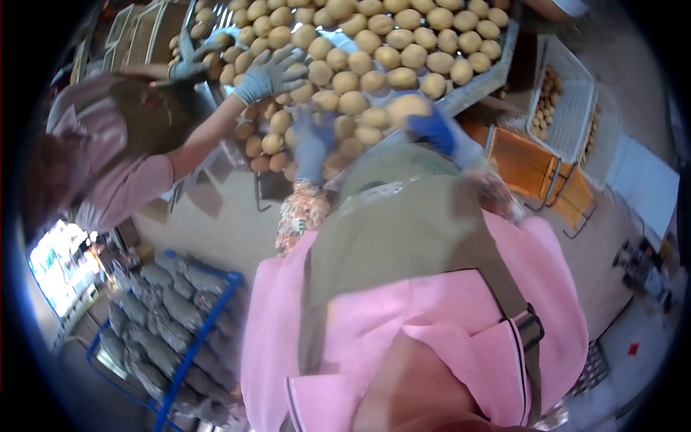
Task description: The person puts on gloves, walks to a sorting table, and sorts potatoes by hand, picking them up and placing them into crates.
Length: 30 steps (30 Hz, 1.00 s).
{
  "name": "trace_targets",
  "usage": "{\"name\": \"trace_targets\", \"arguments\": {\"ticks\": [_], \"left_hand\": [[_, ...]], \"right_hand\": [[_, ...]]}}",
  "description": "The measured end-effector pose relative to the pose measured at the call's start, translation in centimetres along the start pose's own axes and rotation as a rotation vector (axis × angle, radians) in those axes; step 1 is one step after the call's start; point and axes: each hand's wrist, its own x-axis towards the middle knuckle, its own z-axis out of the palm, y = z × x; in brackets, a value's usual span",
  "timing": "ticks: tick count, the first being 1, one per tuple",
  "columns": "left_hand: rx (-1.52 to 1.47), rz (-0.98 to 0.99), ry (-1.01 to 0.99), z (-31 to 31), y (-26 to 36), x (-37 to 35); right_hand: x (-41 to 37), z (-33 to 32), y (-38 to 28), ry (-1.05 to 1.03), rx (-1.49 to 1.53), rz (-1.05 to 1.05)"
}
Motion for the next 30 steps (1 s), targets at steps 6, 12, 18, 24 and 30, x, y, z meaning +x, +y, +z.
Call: {"name": "trace_targets", "arguments": {"ticks": [6, 12, 18, 24, 30], "left_hand": [[0.377, -0.141, -0.406, -2.8, -0.6, -9.1], [0.443, -0.132, -0.131, -4.1, -1.1, -9.7], [0.245, 0.052, -0.053, -0.6, 1.2, -2.3], [0.364, -0.087, -0.1, -1.6, -1.4, -6.6], [0.319, -0.304, -0.149, -2.3, -1.5, -9.9]], "right_hand": [[-14.9, -19.5, 8.3, 0.832, -0.455, -0.434], [-12.3, -13.2, 4.6, 0.685, -0.793, -0.456], [6.5, 0.7, 3.5, 0.028, -1.175, -0.188], [9.2, 3.1, 2.5, -0.276, -0.775, 0.132], [2.8, -4.0, -0.5, -0.414, -2.053, -0.766]]}}
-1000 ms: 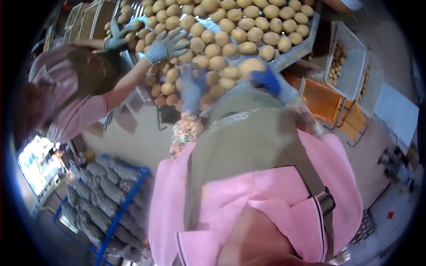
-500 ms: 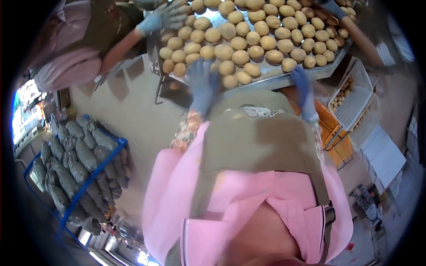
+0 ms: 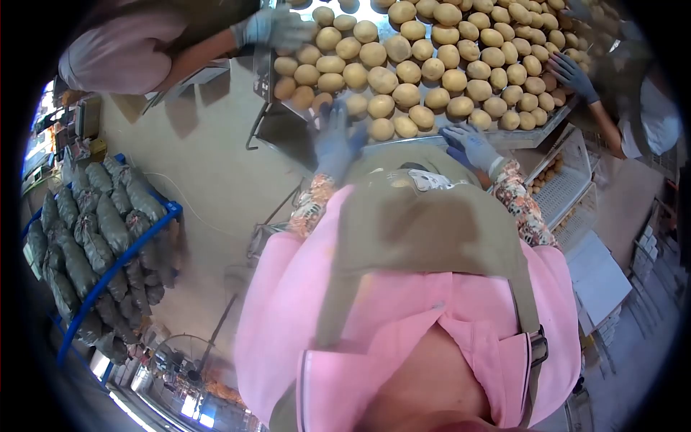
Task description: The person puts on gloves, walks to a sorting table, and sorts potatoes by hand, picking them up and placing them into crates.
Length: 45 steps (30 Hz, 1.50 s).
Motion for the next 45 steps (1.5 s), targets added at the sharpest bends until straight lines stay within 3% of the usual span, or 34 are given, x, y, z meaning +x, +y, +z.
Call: {"name": "trace_targets", "arguments": {"ticks": [1, 3, 5, 7, 8, 11, 13, 15, 16, 17, 18, 20, 21, 22, 23, 24, 26, 27, 28, 29, 30, 31, 32, 35, 36, 37, 38, 39, 40, 41, 43, 44, 45], "left_hand": [[-0.01, -0.007, -0.001, 0.1, 0.1, -0.4], [0.009, -0.065, -0.054, -0.4, 0.5, -0.8], [0.028, -0.082, -0.119, -0.5, 0.9, -1.1], [0.056, -0.095, -0.102, -0.1, 1.8, -1.1], [0.051, -0.124, -0.129, -0.4, 2.1, -0.7], [0.086, -0.11, -0.045, -0.1, 1.5, -1.3], [0.09, -0.119, 0.04, -0.4, 0.8, -1.9], [0.016, -0.118, 0.178, -0.8, -0.5, -2.9], [-0.013, -0.084, 0.338, -0.8, -0.9, -3.2], [-0.009, -0.09, 0.341, 0.0, -2.0, -3.5], [-0.104, -0.079, 0.325, 1.2, -3.5, -3.9], [-0.198, -0.068, 0.312, 1.5, -4.5, -3.8], [-0.163, -0.088, 0.463, 1.1, -4.3, -3.6], [-0.127, -0.107, 0.609, 0.5, -4.1, -3.5], [-0.13, -0.108, 0.604, -0.6, -3.3, -2.9], [-0.09, -0.114, 0.623, -2.0, -2.2, -1.8], [0.024, -0.118, 0.577, -2.4, -0.6, 0.6], [0.032, -0.132, 0.392, -2.7, 0.3, 1.7], [0.095, -0.129, 0.212, -2.3, 0.5, 2.3], [0.157, -0.122, 0.032, -2.0, 0.6, 2.6], [0.156, -0.12, 0.036, -2.2, 0.5, 2.2], [0.179, -0.113, -0.049, -2.5, 0.3, 1.5], [0.2, -0.11, -0.13, -2.7, 0.2, 1.0], [0.009, -0.231, 0.031, -1.1, -1.4, -2.0], [0.019, -0.261, 0.109, -0.4, -2.0, -2.9], [0.022, -0.272, 0.104, 0.3, -3.2, -3.5], [-0.128, -0.317, 0.055, 0.6, -4.8, -4.1], [-0.279, -0.361, 0.007, 0.8, -5.6, -4.7], [-0.165, -0.287, 0.219, 1.3, -5.6, -5.6], [-0.165, -0.284, 0.221, 1.5, -6.0, -5.4], [-0.025, -0.173, 0.472, 1.8, -6.6, -4.5], [-0.063, -0.15, 0.496, 0.7, -5.8, -3.1], [-0.069, -0.14, 0.506, -0.3, -5.0, -1.1]], "right_hand": [[0.5, -0.4, 0.2, -0.009, -0.003, -0.006], [3.5, -2.3, 0.0, -0.353, 0.744, 0.717], [6.4, -1.0, 0.0, -0.316, 1.08, 1.007], [8.1, 2.5, -0.9, 0.107, 0.837, 0.422], [9.2, 1.7, -3.2, -0.097, 0.507, 0.362], [11.2, -1.1, -6.7, -0.425, 0.36, 0.374], [9.7, 3.2, -3.8, -0.367, 0.713, 0.333], [8.2, 1.5, -2.3, -0.03, 1.135, 0.471], [7.2, 0.7, -1.3, 0.081, 0.605, 0.358], [6.1, 0.0, -0.8, 0.189, 0.082, 0.236], [4.4, -0.4, 0.0, 0.188, 0.088, 0.232], [3.1, -1.5, 1.0, 0.009, -0.008, -0.007], [3.6, -2.4, 1.0, -0.049, -0.038, -0.09], [6.2, -5.0, -0.2, -0.275, 0.317, 0.303], [7.4, -6.5, -0.8, -0.498, 0.669, 0.702], [7.8, -3.2, 0.2, -0.311, 0.851, 0.592], [10.4, -0.8, -1.7, -0.158, 0.655, 0.401], [12.1, 0.1, -3.5, -0.429, 0.325, 0.216], [12.9, 0.2, -6.3, -0.429, 0.261, 0.177], [13.3, 0.6, -7.2, -0.454, 0.373, 0.158], [13.7, 1.1, -8.1, -0.482, 0.486, 0.142], [14.2, 2.3, -6.9, -0.564, 0.867, 0.083], [14.4, 1.2, -6.0, -0.564, 0.856, 0.074], [13.0, -0.8, -4.2, -0.364, 1.18, 0.328], [12.0, -0.1, -2.9, -0.233, 1.274, 0.525], [10.9, -0.3, -1.2, -0.004, 0.675, 0.309], [9.8, 0.1, -0.1, -0.187, 0.196, 0.405], [8.3, 0.0, -0.3, -0.222, 0.069, 0.448], [7.4, 0.4, -0.6, -0.27, 0.118, 0.378], [6.9, 0.6, -0.7, -0.313, 0.164, 0.312], [10.0, -2.3, -4.2, -0.692, 0.322, 0.409], [10.9, -1.4, -5.0, -0.616, 0.331, 0.496], [12.0, -1.2, -4.6, -0.711, 0.462, 0.43]]}}
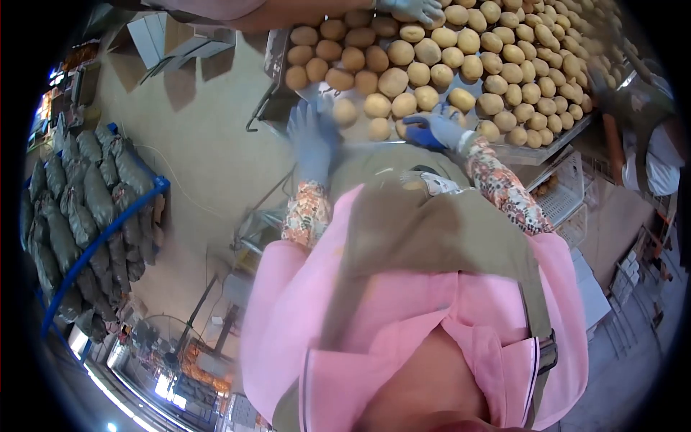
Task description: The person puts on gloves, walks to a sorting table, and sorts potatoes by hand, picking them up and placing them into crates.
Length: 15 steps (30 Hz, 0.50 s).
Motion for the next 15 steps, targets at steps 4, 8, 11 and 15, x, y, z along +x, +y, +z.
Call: {"name": "trace_targets", "arguments": {"ticks": [4, 8, 11, 15], "left_hand": [[-0.193, 0.054, -0.09, 3.4, 3.8, 6.1], [-0.012, -0.078, -0.451, 0.6, 9.1, 7.2], [0.208, 0.006, -0.503, 2.7, 6.6, 4.3], [0.138, -0.088, -0.45, 0.9, 2.0, -1.4]], "right_hand": [[-0.2, -1.9, -1.8, -0.197, 0.084, -0.12], [-1.5, -1.4, -0.6, -0.148, 0.416, -0.425], [-2.0, -2.0, 1.6, -0.007, 0.753, -0.335], [-2.3, -1.6, 8.6, 0.521, 0.32, 0.183]]}}
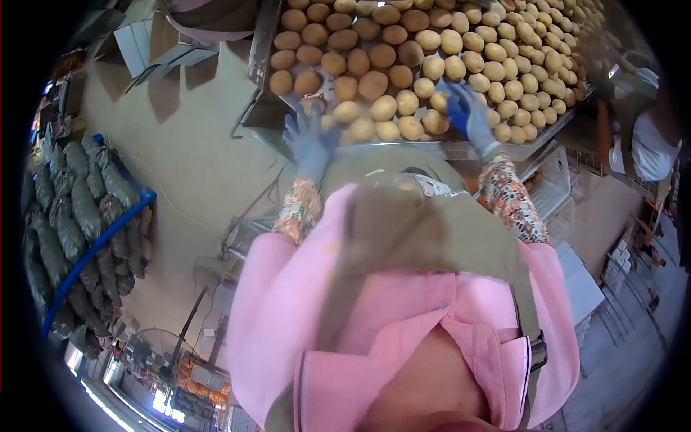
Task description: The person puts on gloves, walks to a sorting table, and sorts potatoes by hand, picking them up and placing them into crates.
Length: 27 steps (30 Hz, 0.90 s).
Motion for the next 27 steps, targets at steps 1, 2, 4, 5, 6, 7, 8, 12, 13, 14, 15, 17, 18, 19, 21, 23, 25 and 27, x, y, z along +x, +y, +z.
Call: {"name": "trace_targets", "arguments": {"ticks": [1, 2, 4, 5, 6, 7, 8, 12, 13, 14, 15, 17, 18, 19, 21, 23, 25, 27], "left_hand": [[0.008, -0.006, 0.0, 0.2, -1.1, -1.0], [-0.037, 0.021, 0.013, 0.8, -2.2, -1.9], [-0.096, 0.087, 0.11, 1.2, -4.0, -3.8], [-0.092, 0.085, 0.116, 1.1, -4.1, -3.5], [-0.094, 0.08, 0.214, 0.9, -4.0, -3.1], [-0.097, 0.077, 0.308, 0.8, -3.8, -2.9], [-0.047, 0.084, 0.348, 0.8, -3.3, -1.6], [-0.231, 0.204, 0.3, -0.3, 2.1, 4.4], [-0.358, 0.287, 0.284, 1.1, 2.6, 6.2], [-0.444, 0.3, 0.273, 0.9, 4.0, 6.5], [-0.447, 0.3, 0.265, 0.4, 4.1, 6.1], [-0.148, 0.274, 0.093, -0.9, 4.8, 5.7], [-0.024, 0.249, 0.036, -1.7, 4.7, 4.5], [-0.075, 0.284, 0.063, -1.3, 3.6, 3.6], [-0.043, 0.201, 0.05, -0.4, 1.8, 2.2], [-0.081, 0.074, -0.014, -0.7, -0.1, 0.7], [-0.16, -0.173, -0.07, 1.1, -3.4, 0.3], [0.014, -0.148, 0.215, 2.0, -5.2, -0.5]], "right_hand": [[-0.9, -1.6, -0.9, 0.273, -0.676, -0.227], [-0.9, -0.9, 0.7, 0.27, -0.669, -0.233], [-1.1, 1.2, 3.1, 0.246, -0.866, -0.32], [-1.0, 1.9, 3.3, 0.242, -0.93, -0.352], [-1.0, 2.4, 1.2, -0.01, -0.635, -0.334], [-1.4, 3.1, -1.6, -0.256, -0.334, -0.305], [-1.7, 4.1, -4.4, -0.494, -0.028, -0.268], [-2.3, 9.9, -11.8, -0.588, 0.005, -0.704], [-1.2, 9.6, -12.5, -0.651, -0.08, -0.77], [-0.2, 9.3, -13.1, -0.714, -0.16, -0.84], [0.9, 9.0, -13.7, -0.775, -0.232, -0.913], [0.3, 4.8, -12.6, -0.727, 0.23, -0.447], [-0.1, 1.9, -12.7, -0.651, 0.413, -0.21], [-1.3, -1.4, -13.8, -0.575, 0.459, 0.06], [2.2, 0.8, -3.5, -0.259, 0.234, -0.191], [2.9, 3.0, 4.5, -0.157, 0.234, -0.253], [1.4, 4.1, 8.8, -0.178, 0.395, -0.227], [-2.7, 2.3, 3.1, -0.226, 0.122, -0.023]]}}
